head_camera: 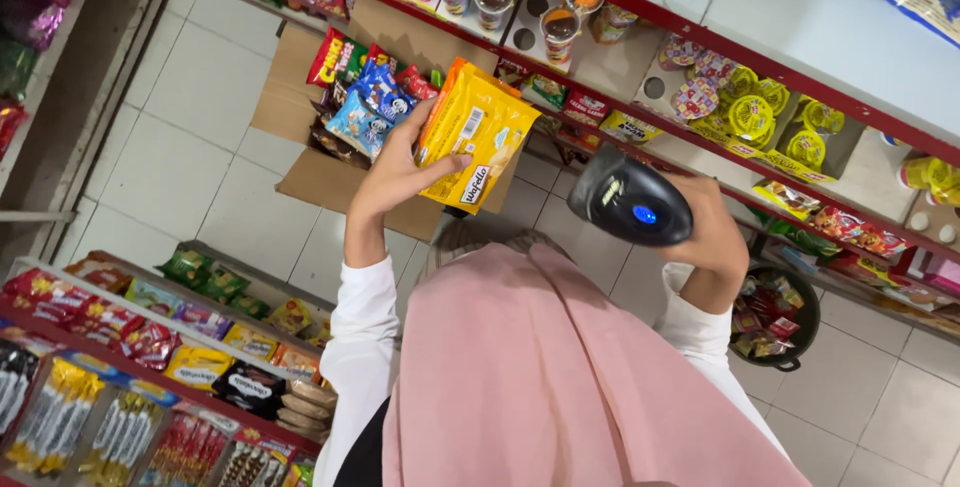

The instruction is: Stocking snack and candy packages onto grocery store shelves from a cardboard box.

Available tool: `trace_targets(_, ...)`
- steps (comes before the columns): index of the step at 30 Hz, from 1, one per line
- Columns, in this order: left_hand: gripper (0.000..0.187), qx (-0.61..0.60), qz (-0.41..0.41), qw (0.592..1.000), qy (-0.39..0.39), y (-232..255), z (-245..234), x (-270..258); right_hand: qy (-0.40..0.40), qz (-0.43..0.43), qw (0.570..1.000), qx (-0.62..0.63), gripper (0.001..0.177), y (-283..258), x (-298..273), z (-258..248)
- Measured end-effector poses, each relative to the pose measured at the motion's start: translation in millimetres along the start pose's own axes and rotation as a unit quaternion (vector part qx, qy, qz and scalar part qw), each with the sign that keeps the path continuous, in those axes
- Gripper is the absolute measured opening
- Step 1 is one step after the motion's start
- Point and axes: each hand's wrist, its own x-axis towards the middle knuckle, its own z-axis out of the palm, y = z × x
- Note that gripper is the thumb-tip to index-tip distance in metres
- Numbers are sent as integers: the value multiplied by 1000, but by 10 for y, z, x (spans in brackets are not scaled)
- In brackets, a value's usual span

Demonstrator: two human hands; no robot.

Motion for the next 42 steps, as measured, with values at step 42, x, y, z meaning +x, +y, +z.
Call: trace_targets(42,43,467,618,631,-36,-454,1319,835,401,357,786,306,78,856,-477,1287)
